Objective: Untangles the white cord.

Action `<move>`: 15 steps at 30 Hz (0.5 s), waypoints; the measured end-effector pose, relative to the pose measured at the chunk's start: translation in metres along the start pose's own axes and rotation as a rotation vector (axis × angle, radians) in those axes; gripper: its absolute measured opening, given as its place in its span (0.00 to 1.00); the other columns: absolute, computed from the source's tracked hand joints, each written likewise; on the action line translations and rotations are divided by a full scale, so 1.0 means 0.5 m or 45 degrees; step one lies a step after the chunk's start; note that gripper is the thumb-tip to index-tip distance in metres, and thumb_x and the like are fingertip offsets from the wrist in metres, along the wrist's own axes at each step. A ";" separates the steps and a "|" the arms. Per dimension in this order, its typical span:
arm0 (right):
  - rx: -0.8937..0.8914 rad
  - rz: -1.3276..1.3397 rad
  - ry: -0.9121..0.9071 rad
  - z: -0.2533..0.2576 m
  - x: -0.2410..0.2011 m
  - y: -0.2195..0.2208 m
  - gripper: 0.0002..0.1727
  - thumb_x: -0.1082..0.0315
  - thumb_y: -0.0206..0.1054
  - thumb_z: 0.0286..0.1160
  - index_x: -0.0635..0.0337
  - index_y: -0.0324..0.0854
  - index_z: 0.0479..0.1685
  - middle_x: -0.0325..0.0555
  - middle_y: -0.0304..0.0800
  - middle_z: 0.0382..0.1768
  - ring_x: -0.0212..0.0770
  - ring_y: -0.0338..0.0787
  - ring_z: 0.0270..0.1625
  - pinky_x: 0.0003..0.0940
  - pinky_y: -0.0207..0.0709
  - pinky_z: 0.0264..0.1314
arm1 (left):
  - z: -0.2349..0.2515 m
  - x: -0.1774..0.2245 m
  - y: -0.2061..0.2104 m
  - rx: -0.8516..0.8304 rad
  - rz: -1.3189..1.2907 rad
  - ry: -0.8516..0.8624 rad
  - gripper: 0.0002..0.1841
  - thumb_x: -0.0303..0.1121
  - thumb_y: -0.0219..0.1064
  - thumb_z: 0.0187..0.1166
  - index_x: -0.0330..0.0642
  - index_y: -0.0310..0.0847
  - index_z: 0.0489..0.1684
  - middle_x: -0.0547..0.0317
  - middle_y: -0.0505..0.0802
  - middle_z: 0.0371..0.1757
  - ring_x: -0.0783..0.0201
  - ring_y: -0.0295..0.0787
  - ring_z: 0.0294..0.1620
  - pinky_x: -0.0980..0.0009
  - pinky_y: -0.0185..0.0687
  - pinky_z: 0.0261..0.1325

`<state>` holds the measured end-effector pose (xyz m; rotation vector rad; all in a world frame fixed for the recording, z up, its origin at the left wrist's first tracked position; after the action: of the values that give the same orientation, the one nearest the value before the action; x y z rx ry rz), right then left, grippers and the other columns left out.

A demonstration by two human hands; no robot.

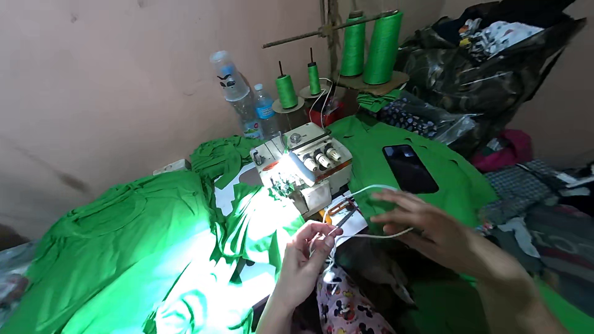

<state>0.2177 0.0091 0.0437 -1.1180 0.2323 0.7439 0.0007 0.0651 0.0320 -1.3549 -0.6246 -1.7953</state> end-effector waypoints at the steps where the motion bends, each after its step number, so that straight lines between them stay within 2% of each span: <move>1: 0.060 -0.125 -0.002 0.005 -0.006 -0.023 0.21 0.49 0.58 0.83 0.49 0.94 0.54 0.60 0.80 0.76 0.66 0.76 0.80 0.63 0.77 0.71 | 0.007 -0.002 0.007 -0.050 0.000 0.007 0.08 0.29 0.59 0.85 0.39 0.82 0.52 0.66 0.94 0.53 0.73 0.92 0.54 0.70 0.88 0.61; 3: 0.254 -0.348 -0.050 0.013 -0.022 -0.074 0.25 0.45 0.52 0.88 0.47 0.91 0.60 0.60 0.79 0.77 0.68 0.69 0.84 0.67 0.69 0.77 | 0.025 -0.001 0.027 -0.140 -0.059 0.021 0.07 0.31 0.59 0.85 0.43 0.82 0.50 0.69 0.94 0.50 0.74 0.92 0.55 0.70 0.87 0.62; 4: 0.348 -0.454 -0.096 0.017 -0.034 -0.100 0.25 0.47 0.51 0.90 0.49 0.90 0.62 0.61 0.76 0.79 0.70 0.64 0.87 0.69 0.63 0.81 | 0.036 0.006 0.039 -0.180 -0.079 0.057 0.07 0.31 0.61 0.84 0.44 0.83 0.51 0.70 0.93 0.50 0.75 0.90 0.55 0.71 0.86 0.63; 6: 0.489 -0.652 -0.192 0.025 -0.060 -0.152 0.19 0.55 0.55 0.87 0.54 0.89 0.58 0.63 0.71 0.83 0.72 0.55 0.90 0.74 0.49 0.85 | 0.063 0.034 0.067 -0.282 -0.113 0.166 0.11 0.34 0.65 0.82 0.42 0.81 0.56 0.72 0.91 0.51 0.78 0.87 0.55 0.75 0.84 0.63; 8: 0.552 -0.814 -0.269 0.036 -0.081 -0.202 0.17 0.60 0.57 0.84 0.54 0.87 0.60 0.64 0.66 0.85 0.72 0.48 0.93 0.78 0.35 0.87 | 0.096 0.070 0.092 -0.320 -0.175 0.233 0.13 0.40 0.62 0.86 0.44 0.76 0.59 0.74 0.90 0.47 0.78 0.89 0.47 0.75 0.88 0.53; 10: 0.550 -0.868 -0.332 0.047 -0.087 -0.252 0.17 0.61 0.58 0.81 0.53 0.84 0.62 0.63 0.65 0.85 0.71 0.44 0.93 0.80 0.28 0.86 | 0.132 0.108 0.110 -0.269 -0.182 0.258 0.10 0.40 0.60 0.88 0.46 0.71 0.56 0.76 0.90 0.39 0.79 0.90 0.35 0.76 0.90 0.40; 12: 0.572 -0.874 -0.360 0.060 -0.084 -0.305 0.18 0.62 0.60 0.77 0.56 0.85 0.62 0.64 0.68 0.83 0.73 0.49 0.91 0.82 0.32 0.85 | 0.172 0.142 0.116 -0.158 -0.049 0.287 0.12 0.37 0.61 0.86 0.42 0.72 0.59 0.73 0.89 0.33 0.77 0.89 0.29 0.76 0.89 0.36; 14: 0.645 -0.927 -0.349 0.074 -0.075 -0.363 0.18 0.62 0.59 0.79 0.59 0.85 0.61 0.69 0.71 0.80 0.78 0.55 0.88 0.83 0.36 0.82 | 0.217 0.176 0.122 -0.101 0.154 0.318 0.21 0.31 0.63 0.83 0.38 0.66 0.72 0.69 0.88 0.30 0.77 0.87 0.26 0.77 0.88 0.33; 15: 0.681 -0.961 -0.332 0.082 -0.070 -0.392 0.19 0.62 0.57 0.81 0.60 0.84 0.62 0.71 0.71 0.80 0.79 0.58 0.87 0.84 0.37 0.81 | 0.241 0.194 0.128 -0.090 0.282 0.353 0.23 0.31 0.64 0.82 0.36 0.67 0.75 0.67 0.87 0.30 0.77 0.85 0.24 0.79 0.86 0.30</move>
<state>0.3106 -0.0147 0.2229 -0.5156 -0.2054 0.1219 0.1091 0.0927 0.1569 -1.1430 -0.2542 -1.7930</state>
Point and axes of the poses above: each hand's wrist, its own z-axis towards the middle knuckle, its own y-axis out of the palm, x = y × z, the point moved 7 cm from there along z, towards the middle knuckle
